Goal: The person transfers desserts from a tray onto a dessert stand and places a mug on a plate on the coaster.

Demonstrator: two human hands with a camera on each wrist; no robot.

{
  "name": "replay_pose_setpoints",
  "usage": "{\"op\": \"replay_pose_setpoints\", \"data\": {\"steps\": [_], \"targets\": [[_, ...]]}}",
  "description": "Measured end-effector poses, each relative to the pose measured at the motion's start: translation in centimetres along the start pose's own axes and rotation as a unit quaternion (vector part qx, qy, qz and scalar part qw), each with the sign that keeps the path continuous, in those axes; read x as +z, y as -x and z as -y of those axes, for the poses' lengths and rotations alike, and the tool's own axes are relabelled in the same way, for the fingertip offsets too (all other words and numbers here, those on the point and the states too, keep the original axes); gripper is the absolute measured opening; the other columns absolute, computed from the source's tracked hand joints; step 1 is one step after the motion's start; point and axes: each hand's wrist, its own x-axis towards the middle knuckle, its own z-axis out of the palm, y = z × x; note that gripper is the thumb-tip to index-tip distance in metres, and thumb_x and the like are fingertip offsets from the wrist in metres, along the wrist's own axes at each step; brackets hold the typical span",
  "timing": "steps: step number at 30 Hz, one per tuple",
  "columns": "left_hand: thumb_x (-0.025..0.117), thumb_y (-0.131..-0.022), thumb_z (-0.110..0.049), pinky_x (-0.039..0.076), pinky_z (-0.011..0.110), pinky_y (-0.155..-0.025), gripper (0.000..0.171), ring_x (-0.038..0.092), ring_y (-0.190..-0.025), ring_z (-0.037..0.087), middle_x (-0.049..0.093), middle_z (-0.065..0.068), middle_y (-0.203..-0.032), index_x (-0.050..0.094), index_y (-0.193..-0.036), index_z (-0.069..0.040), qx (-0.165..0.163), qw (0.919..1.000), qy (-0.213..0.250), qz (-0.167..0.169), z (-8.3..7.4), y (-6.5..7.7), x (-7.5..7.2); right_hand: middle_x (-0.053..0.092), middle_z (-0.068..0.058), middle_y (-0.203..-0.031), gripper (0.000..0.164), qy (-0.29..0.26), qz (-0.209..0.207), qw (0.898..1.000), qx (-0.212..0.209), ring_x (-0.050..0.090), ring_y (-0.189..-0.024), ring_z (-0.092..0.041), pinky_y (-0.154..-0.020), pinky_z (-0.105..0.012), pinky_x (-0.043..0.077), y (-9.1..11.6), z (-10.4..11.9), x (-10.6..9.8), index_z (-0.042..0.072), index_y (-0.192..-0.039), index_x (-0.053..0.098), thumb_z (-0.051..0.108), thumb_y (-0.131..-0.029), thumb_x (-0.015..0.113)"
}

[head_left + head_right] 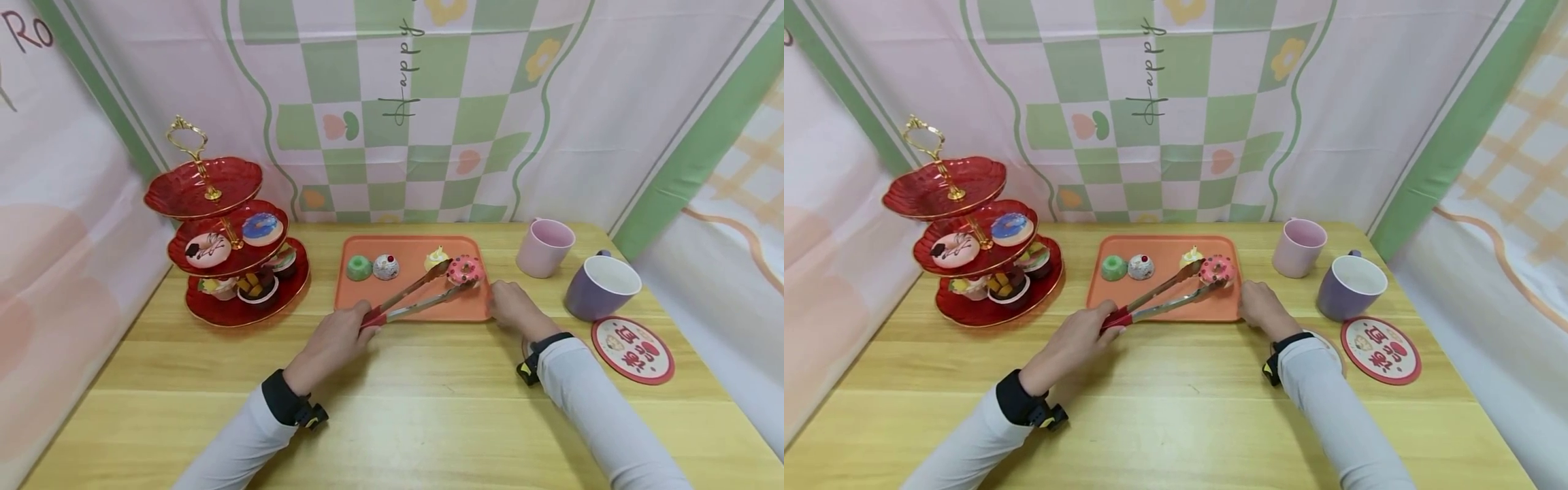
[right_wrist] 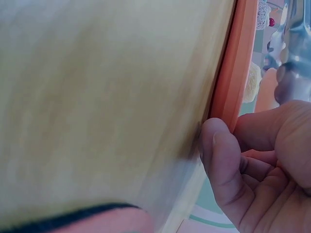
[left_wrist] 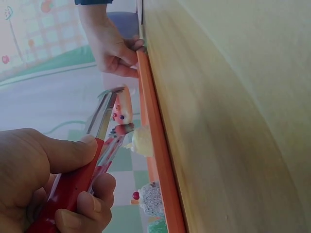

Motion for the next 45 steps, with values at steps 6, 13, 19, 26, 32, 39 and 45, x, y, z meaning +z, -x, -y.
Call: {"op": "replay_pose_setpoints", "data": {"steps": [6,13,19,26,32,39,45], "targets": [[0.069,-0.086,-0.021,0.036,0.028,-0.048,0.020,0.044,-0.053,0.015,0.049,-0.003,-0.067,0.054,-0.092,-0.010,-0.009,0.9999,0.004,0.002,-0.1,0.6,-0.4,0.052,-0.010,-0.068,0.007,-0.002,-0.005,1.000,-0.006,0.054,-0.055,-0.019,-0.047,-0.028,0.044,0.1,-0.1,0.0,-0.004,-0.079,0.055,-0.004,-0.083,0.050],[0.071,-0.084,-0.022,0.036,0.029,-0.050,0.022,0.044,-0.055,0.015,0.051,-0.002,-0.069,0.054,-0.092,-0.010,-0.021,0.9997,-0.013,0.008,0.4,1.7,-0.9,0.052,-0.009,-0.065,0.007,-0.004,-0.004,1.000,-0.002,0.054,-0.052,-0.018,-0.047,-0.028,0.044,0.1,0.1,0.0,-0.001,-0.076,0.055,-0.005,-0.081,0.051],[0.072,-0.083,-0.023,0.040,0.029,-0.054,0.027,0.048,-0.059,0.013,0.057,0.000,-0.076,0.056,-0.101,-0.010,-0.033,0.9992,-0.018,0.010,1.0,3.1,-1.5,0.051,-0.009,-0.064,0.009,-0.001,-0.011,1.000,-0.013,0.053,-0.053,-0.019,-0.047,-0.028,0.044,0.2,0.0,0.0,0.000,-0.072,0.052,-0.006,-0.078,0.051],[0.072,-0.083,-0.024,0.036,0.029,-0.049,0.024,0.043,-0.055,0.013,0.050,-0.004,-0.067,0.056,-0.096,-0.011,-0.060,0.9980,-0.017,0.010,1.8,4.6,-2.3,0.049,-0.008,-0.062,0.013,0.007,-0.022,0.999,-0.028,0.052,-0.054,-0.020,-0.047,-0.029,0.043,0.3,-0.1,0.0,0.003,-0.068,0.050,-0.006,-0.077,0.050],[0.072,-0.083,-0.022,0.035,0.029,-0.049,0.021,0.042,-0.055,0.014,0.047,-0.004,-0.066,0.056,-0.092,-0.012,-0.079,0.9967,-0.012,0.012,2.4,5.7,-3.1,0.048,-0.008,-0.061,0.015,0.016,-0.026,0.999,-0.030,0.050,-0.055,-0.022,-0.048,-0.029,0.042,0.2,-0.1,0.0,0.003,-0.067,0.050,-0.006,-0.080,0.049],[0.073,-0.082,-0.021,0.040,0.030,-0.052,0.022,0.045,-0.057,0.014,0.052,-0.003,-0.070,0.058,-0.095,-0.011,-0.093,0.9952,-0.027,0.015,2.9,6.9,-3.9,0.049,-0.007,-0.060,0.019,0.025,-0.029,0.999,-0.037,0.051,-0.054,-0.021,-0.048,-0.029,0.042,0.2,-0.1,0.0,0.004,-0.065,0.050,-0.005,-0.081,0.047],[0.073,-0.082,-0.023,0.041,0.031,-0.054,0.028,0.047,-0.058,0.013,0.055,-0.002,-0.072,0.059,-0.102,-0.010,-0.111,0.9929,-0.039,0.015,3.2,8.0,-4.6,0.049,-0.007,-0.060,0.019,0.024,-0.030,0.998,-0.040,0.051,-0.053,-0.021,-0.047,-0.029,0.043,0.3,0.0,0.1,0.005,-0.064,0.050,-0.005,-0.080,0.047]]}}
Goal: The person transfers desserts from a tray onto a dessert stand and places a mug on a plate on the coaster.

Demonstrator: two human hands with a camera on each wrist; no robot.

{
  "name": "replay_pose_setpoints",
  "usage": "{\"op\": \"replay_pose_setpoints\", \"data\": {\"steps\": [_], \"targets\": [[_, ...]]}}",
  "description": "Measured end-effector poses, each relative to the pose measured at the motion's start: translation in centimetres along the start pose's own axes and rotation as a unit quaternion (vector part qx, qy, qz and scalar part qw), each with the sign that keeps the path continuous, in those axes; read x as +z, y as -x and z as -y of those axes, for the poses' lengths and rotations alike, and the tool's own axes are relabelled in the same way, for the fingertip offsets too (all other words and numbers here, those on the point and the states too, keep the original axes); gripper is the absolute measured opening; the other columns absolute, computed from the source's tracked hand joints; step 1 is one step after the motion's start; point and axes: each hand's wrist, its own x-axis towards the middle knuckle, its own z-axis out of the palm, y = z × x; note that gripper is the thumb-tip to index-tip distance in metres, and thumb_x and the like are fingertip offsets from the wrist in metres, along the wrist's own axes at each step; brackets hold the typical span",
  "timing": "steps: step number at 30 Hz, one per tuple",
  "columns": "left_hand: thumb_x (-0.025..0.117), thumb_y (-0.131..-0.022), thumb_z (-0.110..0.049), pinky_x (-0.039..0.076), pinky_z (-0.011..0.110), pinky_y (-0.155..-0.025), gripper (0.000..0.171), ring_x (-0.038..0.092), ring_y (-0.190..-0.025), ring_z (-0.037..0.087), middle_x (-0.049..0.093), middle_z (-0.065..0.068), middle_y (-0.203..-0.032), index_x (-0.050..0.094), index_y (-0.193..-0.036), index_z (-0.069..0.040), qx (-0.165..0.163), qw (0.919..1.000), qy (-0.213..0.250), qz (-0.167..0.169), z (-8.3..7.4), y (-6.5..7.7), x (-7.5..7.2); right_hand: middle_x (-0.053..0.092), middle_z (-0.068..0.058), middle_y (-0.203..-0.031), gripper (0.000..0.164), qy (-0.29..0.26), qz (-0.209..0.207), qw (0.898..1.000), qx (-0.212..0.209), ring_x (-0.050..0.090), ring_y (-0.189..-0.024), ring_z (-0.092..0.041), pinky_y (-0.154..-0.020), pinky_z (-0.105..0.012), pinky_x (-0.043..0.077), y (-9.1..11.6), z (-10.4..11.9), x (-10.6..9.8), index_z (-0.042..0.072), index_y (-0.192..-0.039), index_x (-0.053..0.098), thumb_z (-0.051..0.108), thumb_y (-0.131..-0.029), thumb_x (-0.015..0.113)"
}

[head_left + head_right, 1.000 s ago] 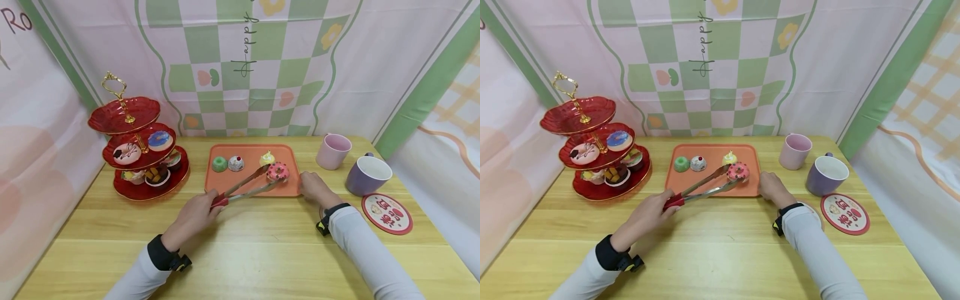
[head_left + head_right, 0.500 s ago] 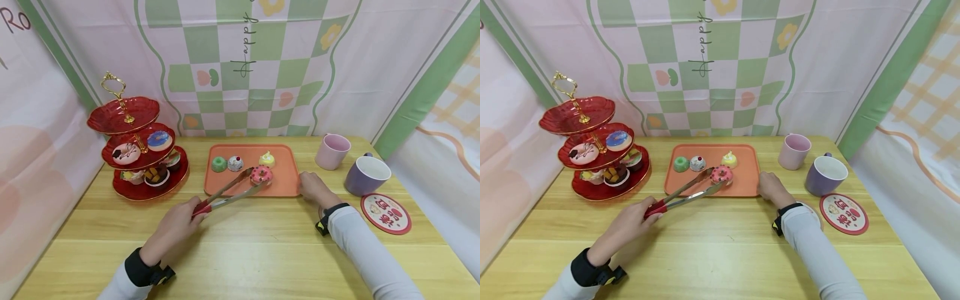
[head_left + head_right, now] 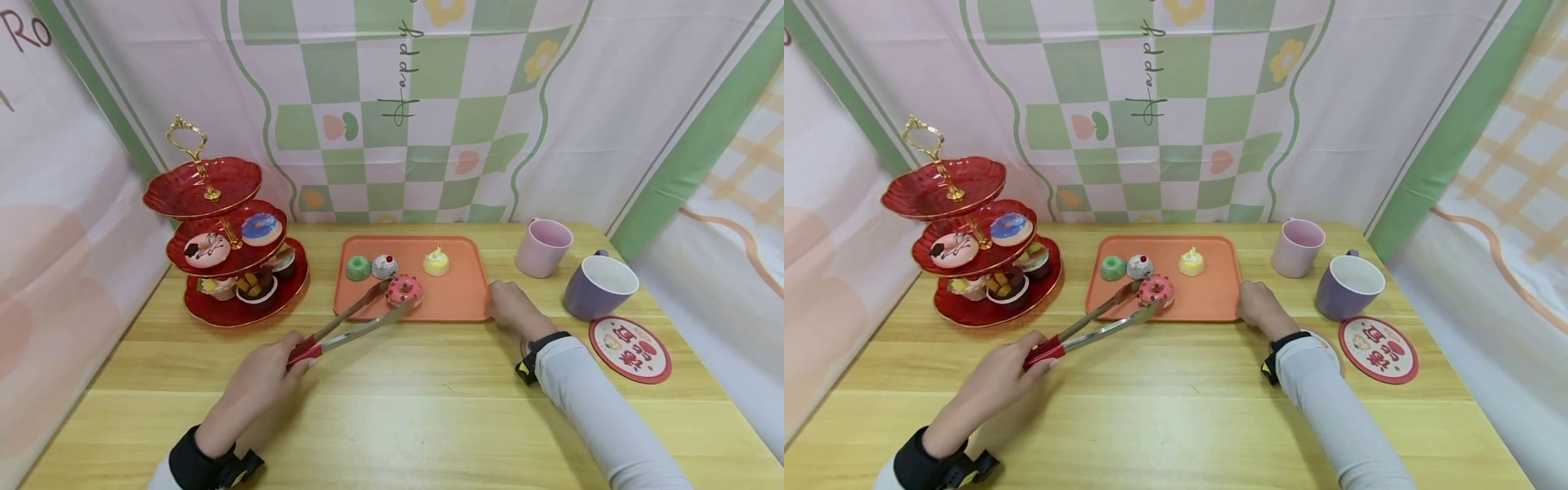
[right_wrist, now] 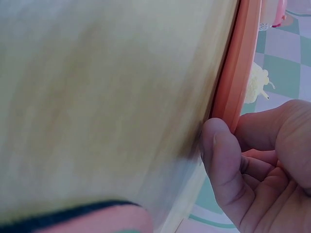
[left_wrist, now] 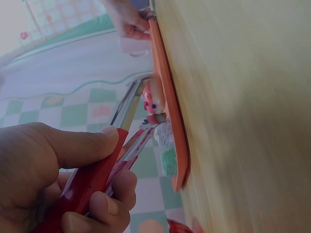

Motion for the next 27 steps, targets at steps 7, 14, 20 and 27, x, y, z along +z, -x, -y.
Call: {"op": "replay_pose_setpoints", "data": {"steps": [7,14,20,27], "targets": [[0.072,-0.083,-0.022,0.039,0.031,-0.052,0.029,0.044,-0.056,0.013,0.053,-0.001,-0.069,0.058,-0.103,-0.007,-0.004,0.9998,-0.017,-0.008,0.8,1.1,-0.9,0.049,-0.006,-0.059,0.020,0.008,-0.003,1.000,-0.007,0.051,-0.053,-0.021,-0.048,-0.029,0.043,-0.1,-0.1,0.1,0.005,-0.063,0.050,-0.005,-0.079,0.048],[0.071,-0.083,-0.025,0.035,0.030,-0.049,0.028,0.043,-0.054,0.015,0.050,-0.001,-0.067,0.057,-0.101,-0.007,-0.043,0.9991,-0.002,0.000,1.5,2.1,-1.6,0.046,-0.005,-0.057,0.022,0.026,-0.029,0.999,-0.025,0.047,-0.054,-0.022,-0.050,-0.032,0.040,0.0,-0.1,0.2,0.007,-0.060,0.048,-0.004,-0.080,0.048],[0.070,-0.084,-0.026,0.034,0.031,-0.049,0.029,0.042,-0.054,0.015,0.049,-0.001,-0.065,0.057,-0.101,-0.007,-0.049,0.9988,-0.007,-0.004,1.9,2.7,-2.1,0.046,-0.005,-0.058,0.021,0.025,-0.026,0.999,-0.021,0.048,-0.055,-0.023,-0.050,-0.031,0.040,-0.1,-0.2,0.2,0.007,-0.061,0.048,-0.004,-0.079,0.049],[0.070,-0.084,-0.024,0.033,0.030,-0.047,0.028,0.041,-0.052,0.015,0.047,-0.001,-0.063,0.056,-0.101,-0.006,-0.053,0.9986,-0.003,-0.010,1.9,3.4,-2.6,0.047,-0.006,-0.057,0.022,0.021,-0.025,0.999,-0.018,0.049,-0.054,-0.023,-0.050,-0.031,0.041,-0.1,-0.2,0.2,0.007,-0.061,0.048,-0.005,-0.079,0.049]]}}
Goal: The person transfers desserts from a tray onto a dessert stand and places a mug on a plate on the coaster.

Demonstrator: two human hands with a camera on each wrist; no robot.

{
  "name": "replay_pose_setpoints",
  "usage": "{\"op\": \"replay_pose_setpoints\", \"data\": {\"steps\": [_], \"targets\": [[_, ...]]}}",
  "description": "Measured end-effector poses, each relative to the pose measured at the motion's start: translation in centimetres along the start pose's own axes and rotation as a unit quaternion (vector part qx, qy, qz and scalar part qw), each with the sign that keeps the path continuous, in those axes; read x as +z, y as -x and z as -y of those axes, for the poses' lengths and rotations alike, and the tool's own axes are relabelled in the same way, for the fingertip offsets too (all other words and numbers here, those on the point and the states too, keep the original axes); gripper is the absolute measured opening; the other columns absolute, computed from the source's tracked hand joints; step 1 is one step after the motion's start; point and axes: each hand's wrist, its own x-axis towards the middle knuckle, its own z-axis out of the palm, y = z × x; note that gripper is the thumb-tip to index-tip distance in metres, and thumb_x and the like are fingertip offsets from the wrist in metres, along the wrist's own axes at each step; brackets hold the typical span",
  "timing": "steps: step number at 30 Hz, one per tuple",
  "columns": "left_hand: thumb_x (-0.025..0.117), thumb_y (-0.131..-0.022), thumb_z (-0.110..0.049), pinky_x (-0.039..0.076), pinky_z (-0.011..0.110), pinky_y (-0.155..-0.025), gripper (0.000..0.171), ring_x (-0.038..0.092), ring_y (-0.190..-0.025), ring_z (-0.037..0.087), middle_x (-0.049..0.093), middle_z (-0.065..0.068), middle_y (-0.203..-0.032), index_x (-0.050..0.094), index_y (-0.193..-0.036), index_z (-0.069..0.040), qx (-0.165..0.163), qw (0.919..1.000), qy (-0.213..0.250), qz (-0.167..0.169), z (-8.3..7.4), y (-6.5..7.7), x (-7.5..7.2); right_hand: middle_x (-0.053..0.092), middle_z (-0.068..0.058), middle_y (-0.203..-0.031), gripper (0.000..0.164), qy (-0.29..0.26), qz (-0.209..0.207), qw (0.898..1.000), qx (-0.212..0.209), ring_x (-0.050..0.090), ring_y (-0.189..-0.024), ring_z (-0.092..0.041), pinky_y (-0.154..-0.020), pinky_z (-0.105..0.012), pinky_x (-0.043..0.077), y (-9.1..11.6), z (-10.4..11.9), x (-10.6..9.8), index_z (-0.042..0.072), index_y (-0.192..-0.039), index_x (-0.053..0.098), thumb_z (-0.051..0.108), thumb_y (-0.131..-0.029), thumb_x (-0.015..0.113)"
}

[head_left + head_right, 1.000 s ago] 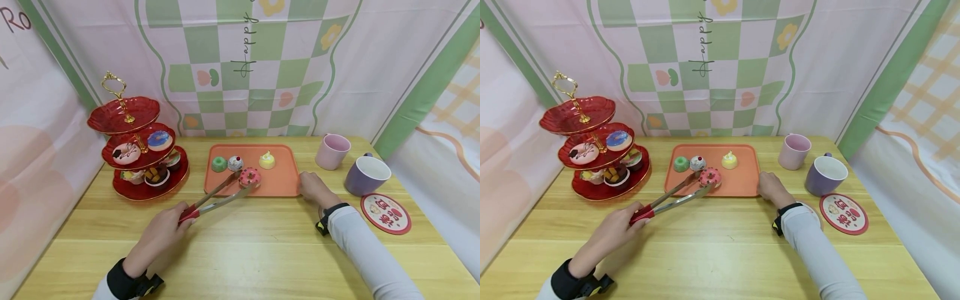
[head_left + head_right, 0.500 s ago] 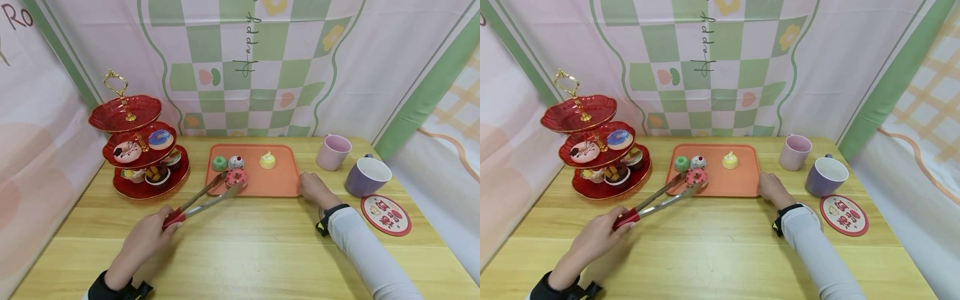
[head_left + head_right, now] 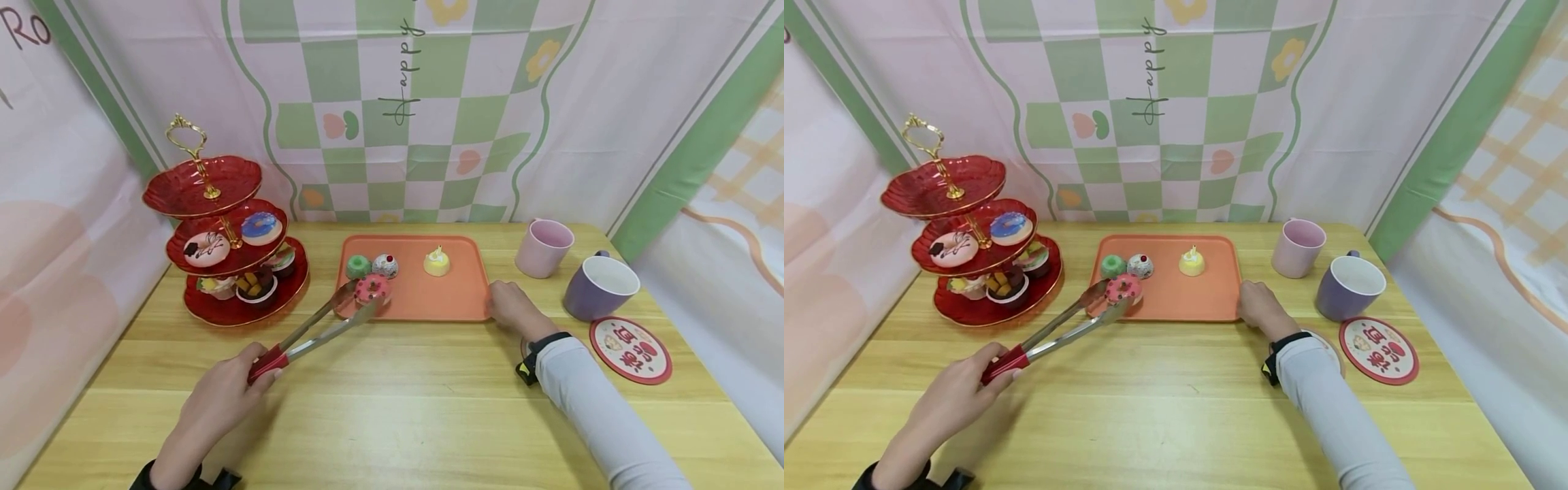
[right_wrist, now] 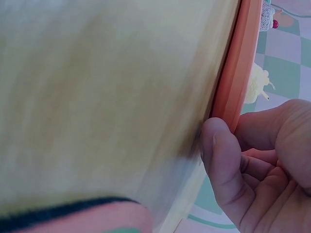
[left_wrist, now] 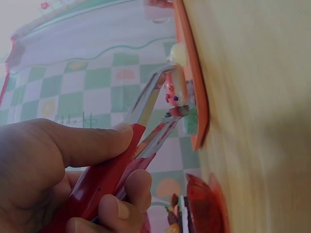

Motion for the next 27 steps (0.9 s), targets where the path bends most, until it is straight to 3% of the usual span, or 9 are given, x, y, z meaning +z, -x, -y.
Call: {"op": "replay_pose_setpoints", "data": {"steps": [12,20,27], "targets": [[0.069,-0.085,-0.024,0.032,0.032,-0.048,0.030,0.041,-0.053,0.016,0.046,-0.001,-0.062,0.056,-0.105,-0.006,-0.020,0.9997,0.000,-0.016,0.7,1.1,-2.1,0.048,-0.004,-0.056,0.024,0.001,-0.003,1.000,-0.006,0.050,-0.053,-0.022,-0.051,-0.032,0.042,0.1,0.0,0.0,0.008,-0.059,0.048,-0.005,-0.079,0.049],[0.066,-0.087,-0.033,0.030,0.031,-0.048,0.033,0.040,-0.052,0.015,0.044,-0.002,-0.061,0.056,-0.106,-0.008,-0.047,0.9989,0.002,-0.007,0.9,1.7,-3.2,0.048,-0.004,-0.057,0.024,-0.001,-0.006,1.000,-0.015,0.050,-0.055,-0.022,-0.053,-0.034,0.042,0.1,0.1,-0.1,0.008,-0.060,0.049,-0.005,-0.080,0.049],[0.060,-0.089,-0.043,0.029,0.030,-0.046,0.039,0.038,-0.050,0.014,0.043,-0.002,-0.058,0.055,-0.106,-0.008,-0.046,0.9985,-0.004,-0.031,1.0,2.3,-4.1,0.048,-0.004,-0.057,0.024,-0.005,-0.002,1.000,-0.007,0.050,-0.056,-0.023,-0.054,-0.034,0.042,0.2,0.2,-0.2,0.008,-0.060,0.049,-0.005,-0.080,0.048]]}}
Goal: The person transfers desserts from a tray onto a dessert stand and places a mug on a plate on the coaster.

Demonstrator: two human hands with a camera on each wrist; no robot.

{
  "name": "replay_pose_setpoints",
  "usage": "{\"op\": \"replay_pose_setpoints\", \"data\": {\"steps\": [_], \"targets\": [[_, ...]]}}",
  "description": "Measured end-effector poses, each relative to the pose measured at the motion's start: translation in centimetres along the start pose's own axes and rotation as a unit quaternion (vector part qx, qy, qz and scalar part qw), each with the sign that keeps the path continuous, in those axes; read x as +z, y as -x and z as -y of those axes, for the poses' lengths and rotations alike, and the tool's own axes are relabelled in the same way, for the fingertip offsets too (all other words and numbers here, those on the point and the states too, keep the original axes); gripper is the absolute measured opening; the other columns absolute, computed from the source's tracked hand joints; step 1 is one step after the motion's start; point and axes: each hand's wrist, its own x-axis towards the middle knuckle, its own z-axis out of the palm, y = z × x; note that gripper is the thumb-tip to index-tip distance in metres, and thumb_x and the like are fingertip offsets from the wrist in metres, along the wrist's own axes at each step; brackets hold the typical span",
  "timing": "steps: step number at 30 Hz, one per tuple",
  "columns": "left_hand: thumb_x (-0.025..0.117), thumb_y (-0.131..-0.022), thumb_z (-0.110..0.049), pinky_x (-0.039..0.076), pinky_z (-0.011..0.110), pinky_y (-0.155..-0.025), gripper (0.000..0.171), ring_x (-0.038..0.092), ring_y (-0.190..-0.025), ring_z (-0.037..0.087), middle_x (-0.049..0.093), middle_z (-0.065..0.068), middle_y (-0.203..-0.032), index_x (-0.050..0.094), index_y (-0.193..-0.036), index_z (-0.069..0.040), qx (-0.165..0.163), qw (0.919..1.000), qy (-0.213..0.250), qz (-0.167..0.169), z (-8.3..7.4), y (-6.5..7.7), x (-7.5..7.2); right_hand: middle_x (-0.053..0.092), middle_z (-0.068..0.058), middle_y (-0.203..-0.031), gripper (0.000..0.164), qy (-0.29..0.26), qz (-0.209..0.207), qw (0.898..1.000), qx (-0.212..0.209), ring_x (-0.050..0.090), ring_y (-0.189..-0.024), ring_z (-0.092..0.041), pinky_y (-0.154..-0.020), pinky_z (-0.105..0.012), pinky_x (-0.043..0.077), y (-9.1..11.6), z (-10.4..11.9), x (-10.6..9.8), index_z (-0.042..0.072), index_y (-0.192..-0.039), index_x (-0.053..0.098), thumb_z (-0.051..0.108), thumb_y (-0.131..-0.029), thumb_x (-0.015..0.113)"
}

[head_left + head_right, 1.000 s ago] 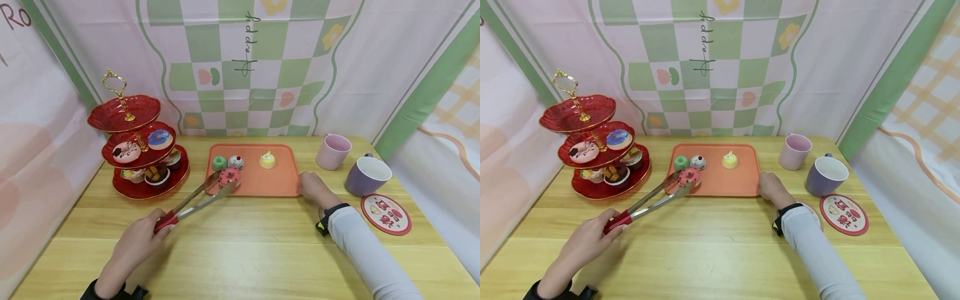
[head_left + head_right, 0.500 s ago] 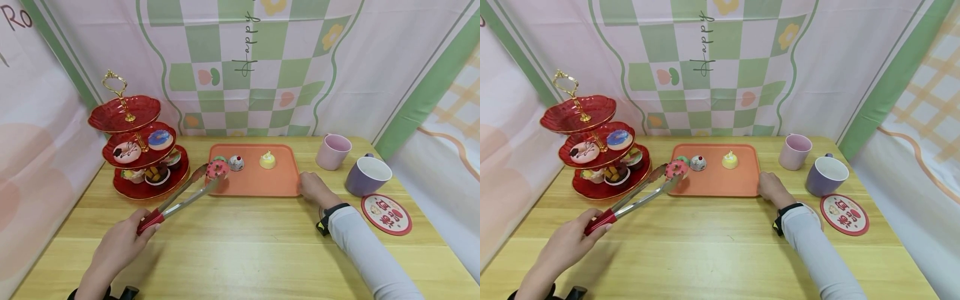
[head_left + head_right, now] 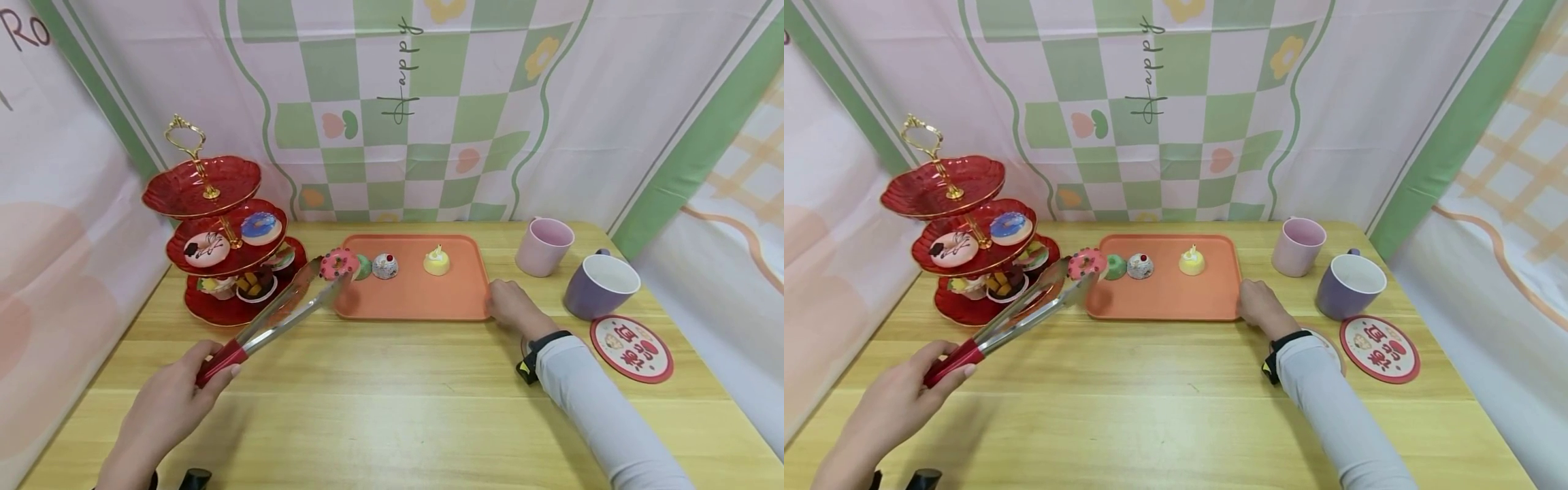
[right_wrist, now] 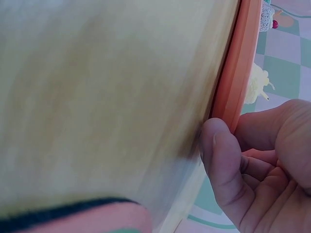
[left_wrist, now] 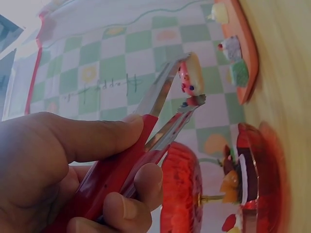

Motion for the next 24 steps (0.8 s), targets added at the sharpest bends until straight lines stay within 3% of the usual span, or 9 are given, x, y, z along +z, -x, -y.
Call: {"op": "replay_pose_setpoints", "data": {"steps": [8,18,24], "targets": [[0.060,-0.089,-0.044,0.029,0.032,-0.047,0.042,0.039,-0.052,0.016,0.044,-0.001,-0.061,0.056,-0.108,-0.007,-0.008,0.9998,-0.009,-0.017,0.5,0.4,-0.7,0.047,-0.004,-0.057,0.025,0.004,-0.006,1.000,-0.003,0.049,-0.056,-0.024,-0.054,-0.034,0.042,0.0,-0.1,0.2,0.008,-0.058,0.047,-0.004,-0.079,0.049],[0.064,-0.088,-0.036,0.028,0.030,-0.045,0.034,0.039,-0.051,0.015,0.047,-0.001,-0.063,0.057,-0.104,-0.007,0.009,0.9964,-0.018,-0.082,1.0,0.9,-1.6,0.046,-0.005,-0.057,0.022,0.009,0.002,1.000,-0.007,0.048,-0.054,-0.022,-0.052,-0.032,0.040,-0.1,-0.3,0.2,0.007,-0.059,0.048,-0.005,-0.078,0.049],[0.065,-0.088,-0.035,0.032,0.031,-0.046,0.035,0.043,-0.053,0.017,0.054,0.003,-0.069,0.056,-0.105,-0.005,0.004,0.9958,-0.015,-0.091,1.5,1.1,-2.1,0.046,-0.005,-0.056,0.022,0.011,0.006,1.000,-0.009,0.047,-0.053,-0.022,-0.050,-0.031,0.039,-0.2,-0.2,0.1,0.007,-0.059,0.047,-0.005,-0.077,0.050]]}}
